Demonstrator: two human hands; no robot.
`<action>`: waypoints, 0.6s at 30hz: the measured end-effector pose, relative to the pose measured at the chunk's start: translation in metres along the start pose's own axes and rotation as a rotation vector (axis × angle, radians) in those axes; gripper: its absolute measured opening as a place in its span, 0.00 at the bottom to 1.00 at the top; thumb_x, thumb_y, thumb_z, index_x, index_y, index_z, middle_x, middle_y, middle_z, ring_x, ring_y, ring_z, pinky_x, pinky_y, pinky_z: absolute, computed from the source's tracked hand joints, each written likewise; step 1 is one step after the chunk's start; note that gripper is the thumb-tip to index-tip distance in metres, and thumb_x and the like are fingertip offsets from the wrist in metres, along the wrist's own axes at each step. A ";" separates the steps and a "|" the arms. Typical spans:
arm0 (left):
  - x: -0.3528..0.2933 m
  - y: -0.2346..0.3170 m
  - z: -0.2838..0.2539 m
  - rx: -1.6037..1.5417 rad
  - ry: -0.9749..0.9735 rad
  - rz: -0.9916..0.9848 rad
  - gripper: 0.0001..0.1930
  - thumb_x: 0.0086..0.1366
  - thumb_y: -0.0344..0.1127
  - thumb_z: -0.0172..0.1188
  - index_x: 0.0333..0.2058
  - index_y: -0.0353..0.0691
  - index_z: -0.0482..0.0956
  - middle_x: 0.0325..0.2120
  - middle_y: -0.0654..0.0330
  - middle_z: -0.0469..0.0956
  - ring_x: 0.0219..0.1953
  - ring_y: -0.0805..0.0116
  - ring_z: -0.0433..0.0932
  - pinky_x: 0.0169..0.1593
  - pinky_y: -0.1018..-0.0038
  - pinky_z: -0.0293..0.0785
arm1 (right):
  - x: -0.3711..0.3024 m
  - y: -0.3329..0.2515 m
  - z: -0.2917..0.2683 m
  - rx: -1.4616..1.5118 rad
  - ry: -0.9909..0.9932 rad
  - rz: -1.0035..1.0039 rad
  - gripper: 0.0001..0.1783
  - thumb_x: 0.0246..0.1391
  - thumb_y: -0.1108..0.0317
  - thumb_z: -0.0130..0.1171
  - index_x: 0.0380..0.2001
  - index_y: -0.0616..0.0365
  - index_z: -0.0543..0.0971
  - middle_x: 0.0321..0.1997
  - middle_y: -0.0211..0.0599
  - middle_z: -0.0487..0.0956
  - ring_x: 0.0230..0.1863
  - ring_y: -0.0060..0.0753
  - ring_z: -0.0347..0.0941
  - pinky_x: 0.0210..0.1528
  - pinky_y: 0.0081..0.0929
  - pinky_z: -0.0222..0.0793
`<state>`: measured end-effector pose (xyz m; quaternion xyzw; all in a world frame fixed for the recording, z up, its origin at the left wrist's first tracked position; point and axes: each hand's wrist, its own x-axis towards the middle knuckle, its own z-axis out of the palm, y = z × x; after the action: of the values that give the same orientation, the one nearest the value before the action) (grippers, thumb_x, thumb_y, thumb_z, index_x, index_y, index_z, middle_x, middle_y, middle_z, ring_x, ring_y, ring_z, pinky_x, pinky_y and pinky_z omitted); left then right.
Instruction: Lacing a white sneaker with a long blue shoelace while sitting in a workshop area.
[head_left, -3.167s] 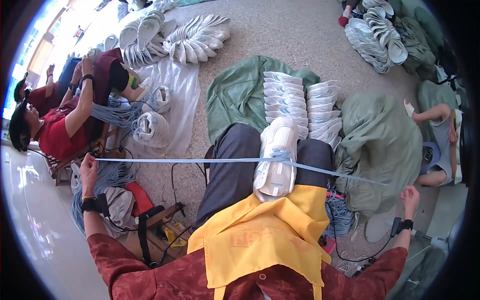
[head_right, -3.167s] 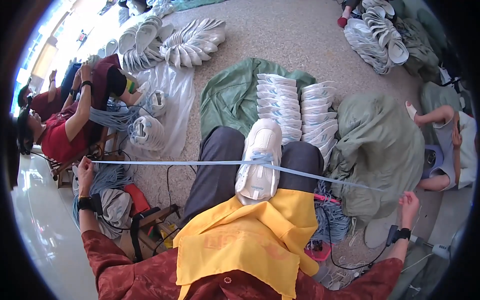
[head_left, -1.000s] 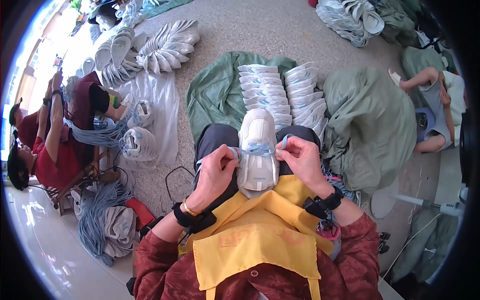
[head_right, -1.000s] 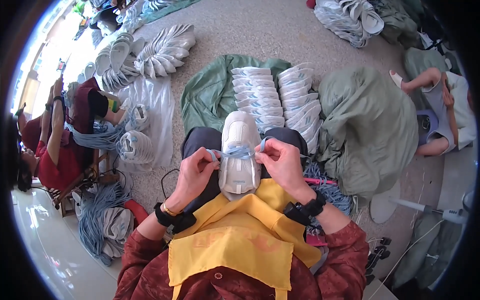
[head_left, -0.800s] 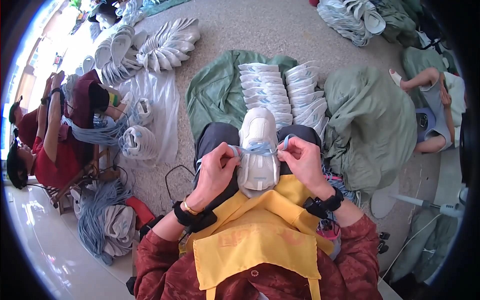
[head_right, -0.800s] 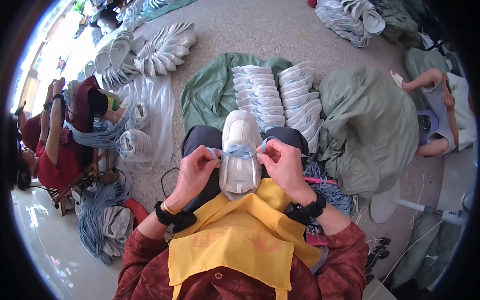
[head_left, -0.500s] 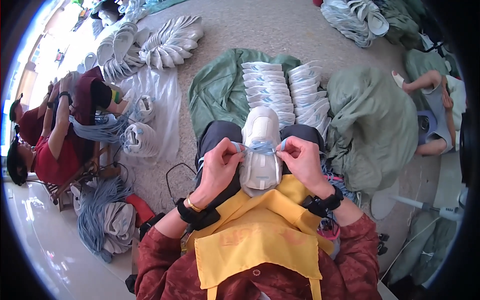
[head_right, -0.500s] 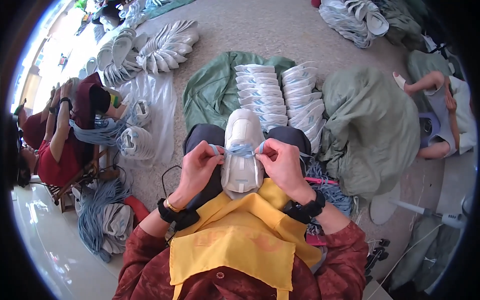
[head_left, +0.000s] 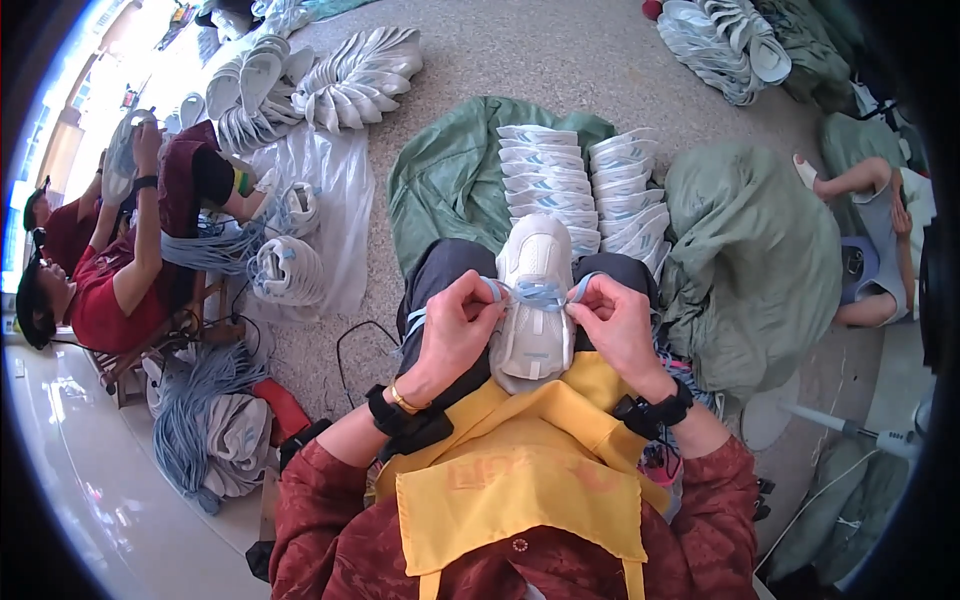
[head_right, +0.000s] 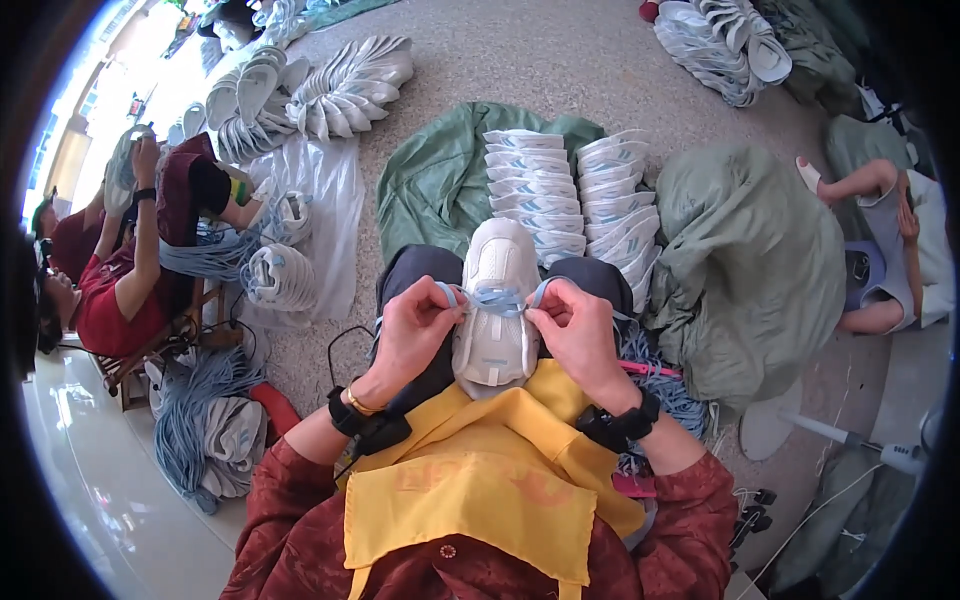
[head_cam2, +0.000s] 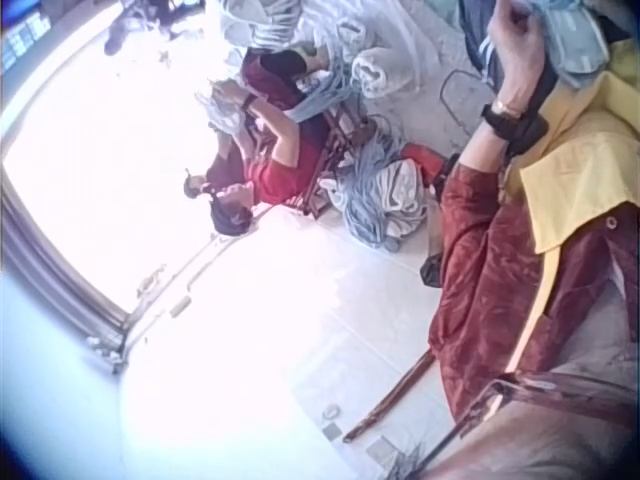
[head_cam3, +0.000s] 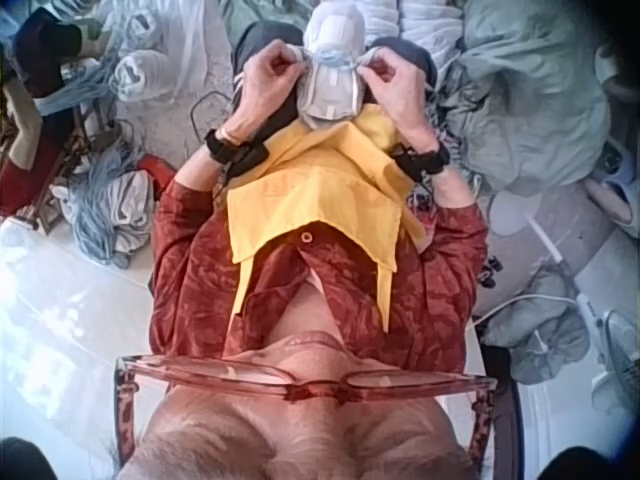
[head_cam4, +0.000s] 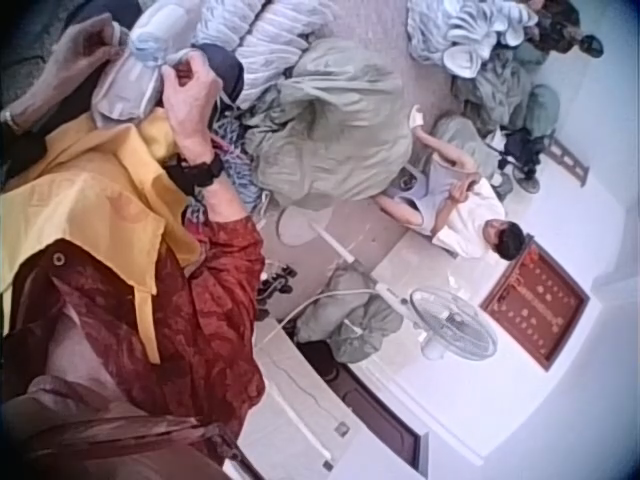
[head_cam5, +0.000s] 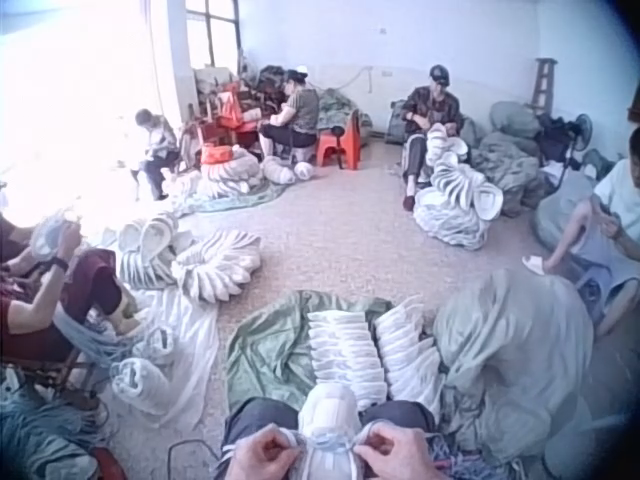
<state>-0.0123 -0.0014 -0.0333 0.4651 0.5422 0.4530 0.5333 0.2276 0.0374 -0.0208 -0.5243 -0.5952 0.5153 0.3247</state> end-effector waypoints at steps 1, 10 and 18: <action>-0.001 -0.001 -0.002 0.075 -0.006 -0.014 0.07 0.66 0.15 0.60 0.34 0.31 0.72 0.42 0.55 0.82 0.44 0.73 0.81 0.50 0.76 0.83 | 0.000 0.000 0.000 0.003 0.002 -0.003 0.05 0.57 0.82 0.67 0.36 0.67 0.82 0.30 0.33 0.85 0.31 0.15 0.80 0.34 0.19 0.79; -0.003 0.011 0.009 0.399 0.039 0.151 0.08 0.62 0.16 0.64 0.32 0.31 0.72 0.33 0.57 0.80 0.36 0.75 0.81 0.42 0.77 0.80 | -0.003 -0.004 0.002 -0.009 0.029 -0.026 0.06 0.56 0.82 0.68 0.35 0.66 0.80 0.30 0.34 0.85 0.30 0.16 0.81 0.33 0.19 0.79; 0.000 0.013 0.011 0.330 0.072 0.211 0.11 0.57 0.18 0.67 0.32 0.33 0.71 0.26 0.56 0.72 0.24 0.65 0.74 0.29 0.71 0.71 | -0.006 -0.007 -0.001 -0.195 0.079 -0.223 0.07 0.54 0.80 0.69 0.35 0.63 0.81 0.29 0.38 0.80 0.29 0.30 0.81 0.32 0.26 0.77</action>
<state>-0.0012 0.0008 -0.0208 0.5840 0.5759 0.4278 0.3798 0.2276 0.0323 -0.0133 -0.5041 -0.6836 0.3946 0.3505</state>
